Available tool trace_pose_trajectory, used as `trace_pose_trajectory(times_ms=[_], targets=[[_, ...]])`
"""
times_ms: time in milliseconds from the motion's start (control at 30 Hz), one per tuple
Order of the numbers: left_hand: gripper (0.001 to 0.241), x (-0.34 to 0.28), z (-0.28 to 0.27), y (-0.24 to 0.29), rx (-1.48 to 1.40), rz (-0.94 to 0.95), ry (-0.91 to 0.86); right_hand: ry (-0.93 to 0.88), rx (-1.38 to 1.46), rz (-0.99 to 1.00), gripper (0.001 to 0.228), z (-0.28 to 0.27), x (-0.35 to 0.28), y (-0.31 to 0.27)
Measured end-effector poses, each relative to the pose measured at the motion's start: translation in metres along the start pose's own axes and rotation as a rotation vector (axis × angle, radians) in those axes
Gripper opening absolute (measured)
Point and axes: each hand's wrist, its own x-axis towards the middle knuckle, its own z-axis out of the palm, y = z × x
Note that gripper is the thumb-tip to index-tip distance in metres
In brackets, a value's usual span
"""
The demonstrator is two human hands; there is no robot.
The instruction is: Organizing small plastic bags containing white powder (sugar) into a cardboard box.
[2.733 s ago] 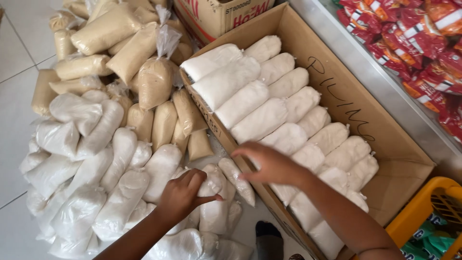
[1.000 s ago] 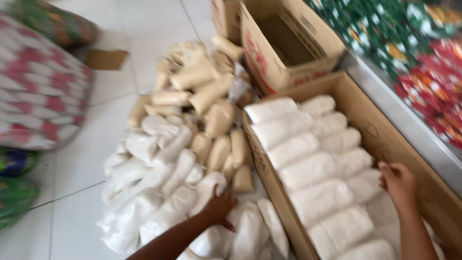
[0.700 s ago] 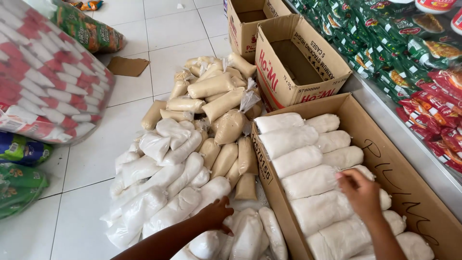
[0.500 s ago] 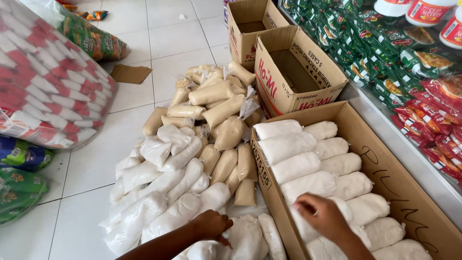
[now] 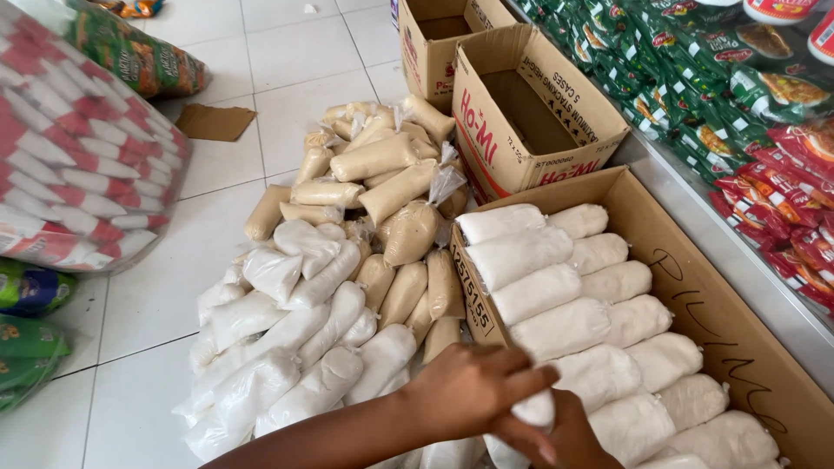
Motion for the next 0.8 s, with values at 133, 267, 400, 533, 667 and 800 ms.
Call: trace_pose_trajectory(times_ms=[133,267,400,533,667,800], targets=[[0.082,-0.001,0.005,-0.026,-0.297,-0.191,0.202,0.246,0.142,-0.151,0.065,-0.005,-0.021,0.007],[0.076,-0.020,0.007,-0.057,-0.504,-0.462,0.006,0.601,0.227,-0.178,0.051,-0.116,0.024,-0.002],[0.068,-0.048,0.032,-0.086,-0.580,-0.542,-0.061,0.937,0.227,-0.189,0.042,-0.181,0.029,0.050],[0.072,-0.071,0.057,-0.117,-0.514,-0.590,-0.047,1.160,0.040,0.032,0.052,-0.194,0.024,0.113],[0.073,-0.072,0.075,-0.131,-0.477,-0.589,-0.024,1.083,0.093,0.064,0.066,-0.187,0.017,0.195],[0.074,-0.061,0.077,-0.128,-0.477,-0.583,-0.045,0.697,0.810,0.416,0.069,-0.174,0.013,0.239]])
